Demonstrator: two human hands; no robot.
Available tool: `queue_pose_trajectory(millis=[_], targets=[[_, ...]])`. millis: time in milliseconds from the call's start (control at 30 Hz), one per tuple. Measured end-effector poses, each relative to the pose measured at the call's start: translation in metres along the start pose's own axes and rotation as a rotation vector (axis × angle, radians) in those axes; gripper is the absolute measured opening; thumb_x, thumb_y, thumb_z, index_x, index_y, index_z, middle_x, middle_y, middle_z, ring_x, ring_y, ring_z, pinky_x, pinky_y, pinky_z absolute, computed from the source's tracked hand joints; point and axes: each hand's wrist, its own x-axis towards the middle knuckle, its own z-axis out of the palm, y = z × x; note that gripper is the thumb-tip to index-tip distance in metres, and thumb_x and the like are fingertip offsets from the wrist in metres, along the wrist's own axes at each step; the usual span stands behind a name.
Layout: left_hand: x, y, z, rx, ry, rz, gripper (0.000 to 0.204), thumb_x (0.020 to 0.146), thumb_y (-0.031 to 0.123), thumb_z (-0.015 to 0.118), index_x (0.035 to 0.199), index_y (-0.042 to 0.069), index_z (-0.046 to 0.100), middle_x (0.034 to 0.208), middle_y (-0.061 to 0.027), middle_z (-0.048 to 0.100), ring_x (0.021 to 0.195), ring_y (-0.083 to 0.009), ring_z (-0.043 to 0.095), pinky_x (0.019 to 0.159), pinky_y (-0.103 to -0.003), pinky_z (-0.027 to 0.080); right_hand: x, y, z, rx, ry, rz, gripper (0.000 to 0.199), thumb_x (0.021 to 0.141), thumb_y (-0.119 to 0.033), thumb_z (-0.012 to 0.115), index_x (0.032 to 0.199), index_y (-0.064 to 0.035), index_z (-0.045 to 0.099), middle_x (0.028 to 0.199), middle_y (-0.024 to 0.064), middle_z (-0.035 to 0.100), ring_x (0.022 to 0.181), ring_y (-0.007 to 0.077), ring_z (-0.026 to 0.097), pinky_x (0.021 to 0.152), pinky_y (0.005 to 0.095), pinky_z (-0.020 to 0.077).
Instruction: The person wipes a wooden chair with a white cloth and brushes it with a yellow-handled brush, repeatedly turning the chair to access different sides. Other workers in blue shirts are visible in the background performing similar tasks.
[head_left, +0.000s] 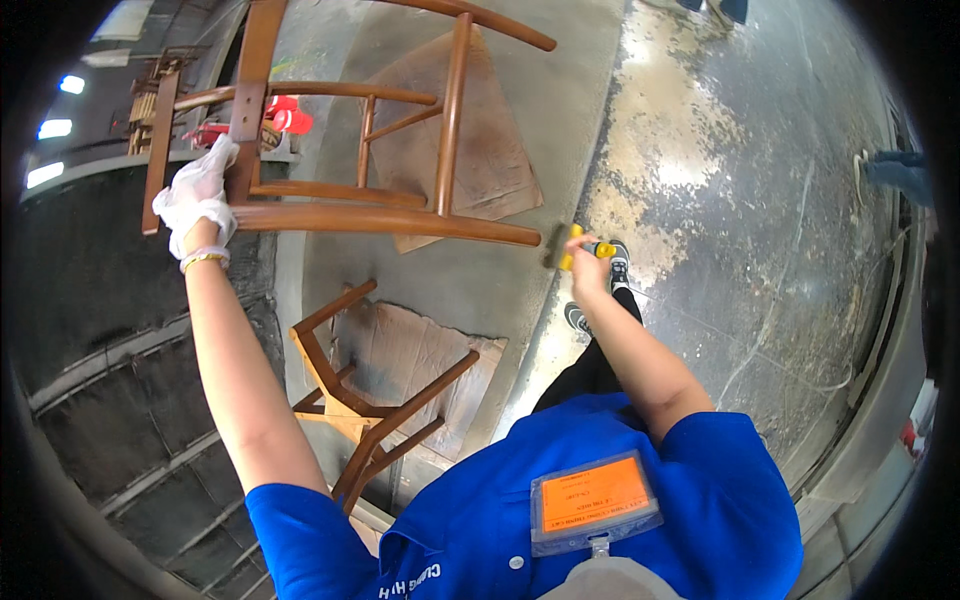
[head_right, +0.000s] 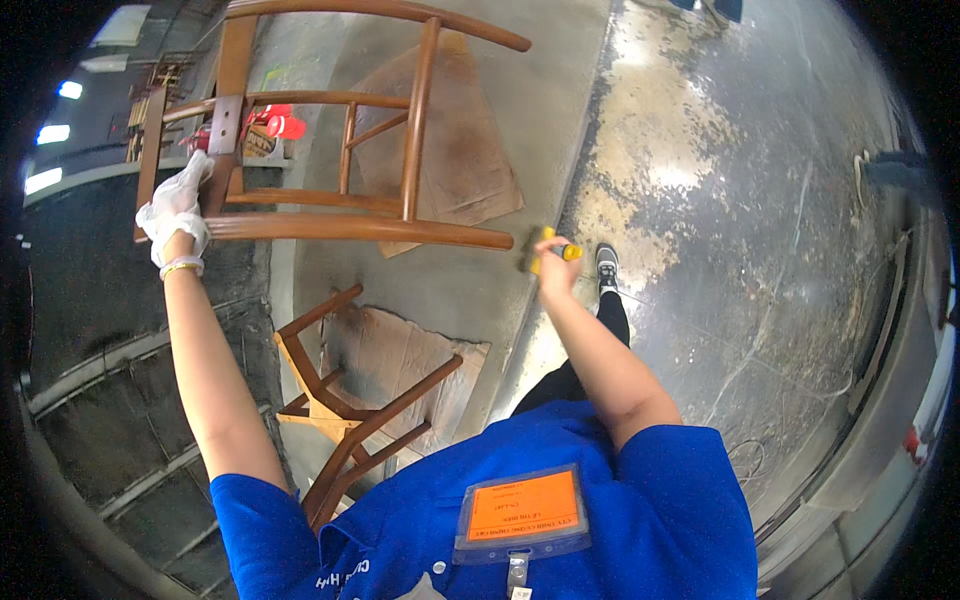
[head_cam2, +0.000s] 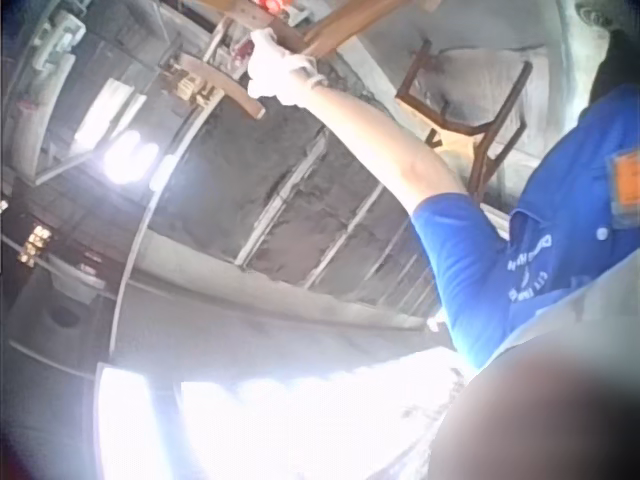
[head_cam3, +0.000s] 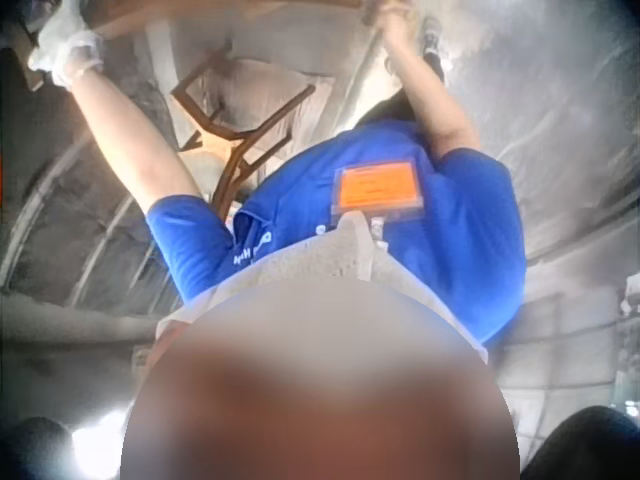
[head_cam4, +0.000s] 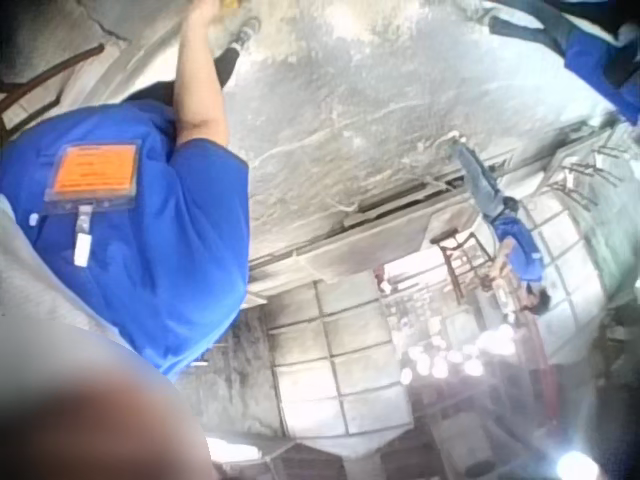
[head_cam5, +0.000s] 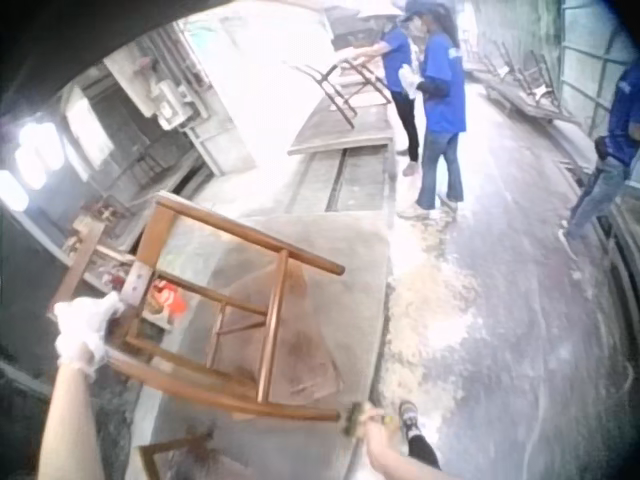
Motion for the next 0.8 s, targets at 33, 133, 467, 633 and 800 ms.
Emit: queue_pose_trajectory(millis=[33, 133, 467, 633, 800], targets=[[0.000, 0.000, 0.001, -0.016, -0.009, -0.030, 0.058, 0.101, 0.067, 0.051, 0.123, 0.024, 0.083, 0.128, 0.0017, 0.079, 0.125, -0.0223, 0.069, 0.118, -0.041, 0.027, 0.005, 0.000, -0.003, -0.086, 0.081, -0.034, 0.022, 0.084, 0.010, 0.067, 0.084, -0.0117, 0.069, 0.107, 0.0019, 0.070, 0.093, 0.0184, 0.067, 0.085, 0.0339, 0.0550], [-0.003, 0.003, 0.002, 0.054, -0.001, 0.033, 0.056, 0.102, 0.063, 0.051, 0.126, 0.023, 0.081, 0.129, -0.0009, 0.078, 0.129, -0.0226, 0.068, 0.116, -0.039, 0.031, -0.012, -0.007, 0.020, -0.354, -0.398, -0.406, 0.018, 0.084, 0.008, 0.073, 0.079, -0.0085, 0.074, 0.121, 0.0053, 0.072, 0.111, 0.0220, 0.066, 0.099, 0.0346, 0.0519], [-0.009, 0.027, -0.006, -0.051, -0.063, -0.056, 0.063, 0.101, 0.069, 0.046, 0.125, 0.022, 0.081, 0.128, -0.0059, 0.077, 0.124, -0.0354, 0.067, 0.112, -0.043, 0.037, 0.025, -0.155, 0.141, -0.569, -1.089, -1.041, 0.021, 0.079, 0.012, 0.069, 0.077, -0.0087, 0.071, 0.124, 0.0090, 0.074, 0.120, 0.0267, 0.070, 0.103, 0.0375, 0.0548], [-0.013, 0.038, -0.002, -0.068, -0.029, -0.150, 0.060, 0.095, 0.071, 0.058, 0.124, 0.024, 0.082, 0.126, -0.0073, 0.078, 0.120, -0.0394, 0.067, 0.111, -0.040, 0.043, 0.073, -0.230, 0.225, -0.769, -0.439, -1.363, 0.023, 0.079, 0.011, 0.067, 0.081, -0.0121, 0.069, 0.123, 0.0091, 0.075, 0.114, 0.0297, 0.074, 0.093, 0.0408, 0.0608], [-0.012, 0.038, -0.004, -0.123, 0.034, -0.182, 0.054, 0.099, 0.063, 0.057, 0.129, 0.023, 0.079, 0.124, -0.0070, 0.079, 0.121, -0.0358, 0.070, 0.110, -0.040, 0.043, 0.053, -0.207, 0.184, -0.878, -1.314, -1.238, 0.018, 0.071, 0.003, 0.072, 0.076, -0.0141, 0.067, 0.118, 0.0100, 0.075, 0.121, 0.0301, 0.072, 0.094, 0.0401, 0.0605]])
